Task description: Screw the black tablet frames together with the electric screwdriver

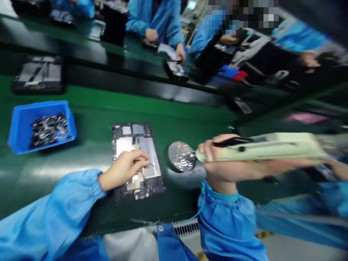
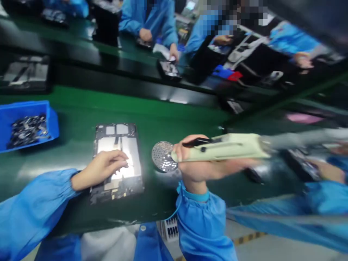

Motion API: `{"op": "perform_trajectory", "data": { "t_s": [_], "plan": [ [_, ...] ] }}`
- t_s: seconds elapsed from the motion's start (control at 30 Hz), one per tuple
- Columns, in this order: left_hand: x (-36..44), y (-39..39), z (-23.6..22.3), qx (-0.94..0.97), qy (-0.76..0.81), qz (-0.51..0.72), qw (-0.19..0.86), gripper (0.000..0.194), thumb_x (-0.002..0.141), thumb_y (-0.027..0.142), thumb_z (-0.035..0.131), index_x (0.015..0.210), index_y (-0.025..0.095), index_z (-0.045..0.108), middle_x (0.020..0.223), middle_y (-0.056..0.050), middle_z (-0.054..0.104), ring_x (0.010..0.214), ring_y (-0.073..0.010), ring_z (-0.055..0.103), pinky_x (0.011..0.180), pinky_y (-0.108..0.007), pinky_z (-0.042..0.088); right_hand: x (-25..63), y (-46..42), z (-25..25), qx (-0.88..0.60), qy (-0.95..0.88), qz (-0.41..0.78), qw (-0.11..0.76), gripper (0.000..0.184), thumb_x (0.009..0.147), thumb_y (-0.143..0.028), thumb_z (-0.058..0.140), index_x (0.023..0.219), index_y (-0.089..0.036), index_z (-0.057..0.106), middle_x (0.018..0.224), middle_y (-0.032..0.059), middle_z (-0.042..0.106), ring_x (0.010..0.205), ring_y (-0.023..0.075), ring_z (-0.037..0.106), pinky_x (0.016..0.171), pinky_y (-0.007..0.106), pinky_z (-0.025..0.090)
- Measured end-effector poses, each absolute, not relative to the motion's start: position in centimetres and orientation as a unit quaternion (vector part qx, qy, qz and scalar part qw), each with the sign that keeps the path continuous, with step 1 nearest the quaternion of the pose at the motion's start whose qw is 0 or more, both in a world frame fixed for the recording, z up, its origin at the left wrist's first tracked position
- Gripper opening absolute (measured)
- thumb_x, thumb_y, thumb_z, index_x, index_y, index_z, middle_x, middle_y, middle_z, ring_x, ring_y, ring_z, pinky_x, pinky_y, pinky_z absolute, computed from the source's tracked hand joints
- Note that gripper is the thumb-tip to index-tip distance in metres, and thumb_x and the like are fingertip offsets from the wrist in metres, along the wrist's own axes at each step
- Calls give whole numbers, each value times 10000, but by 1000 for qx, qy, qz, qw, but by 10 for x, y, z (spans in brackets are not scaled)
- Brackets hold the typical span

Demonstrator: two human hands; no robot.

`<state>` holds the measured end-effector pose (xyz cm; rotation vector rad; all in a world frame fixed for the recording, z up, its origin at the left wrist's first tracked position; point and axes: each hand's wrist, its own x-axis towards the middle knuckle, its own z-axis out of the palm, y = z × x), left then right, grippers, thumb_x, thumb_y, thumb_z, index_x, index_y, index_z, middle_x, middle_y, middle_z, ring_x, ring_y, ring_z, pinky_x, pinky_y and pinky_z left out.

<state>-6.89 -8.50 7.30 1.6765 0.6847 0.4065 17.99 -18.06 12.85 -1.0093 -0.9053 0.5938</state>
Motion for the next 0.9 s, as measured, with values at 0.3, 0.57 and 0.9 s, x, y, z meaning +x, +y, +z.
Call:
{"op": "perform_trajectory", "data": {
  "t_s": [0.3,0.57,0.9],
  "plan": [
    [-73,-24,102,677,416,293,532,333,825,494,764,902,174,711,665,-39,730,529,-158,632,498,-248,528,198,-156,97,-442,-384,273,764,789,694,-1010,540,759,-261,779,409,-8,457,325,178,448,351,319,376],
    [-89,9,97,608,510,387,469,247,789,354,803,944,210,675,848,-16,765,697,-156,682,595,-239,577,192,-155,91,-472,-351,274,762,791,668,-1039,522,793,-295,761,435,-22,444,345,188,416,387,371,392],
    [-93,22,84,577,530,433,445,168,819,338,771,872,223,661,954,-34,763,653,-139,596,484,-234,441,188,-152,93,-444,-375,270,768,771,737,-982,562,804,-248,788,433,-13,465,333,166,446,362,316,381]
  ]
}}
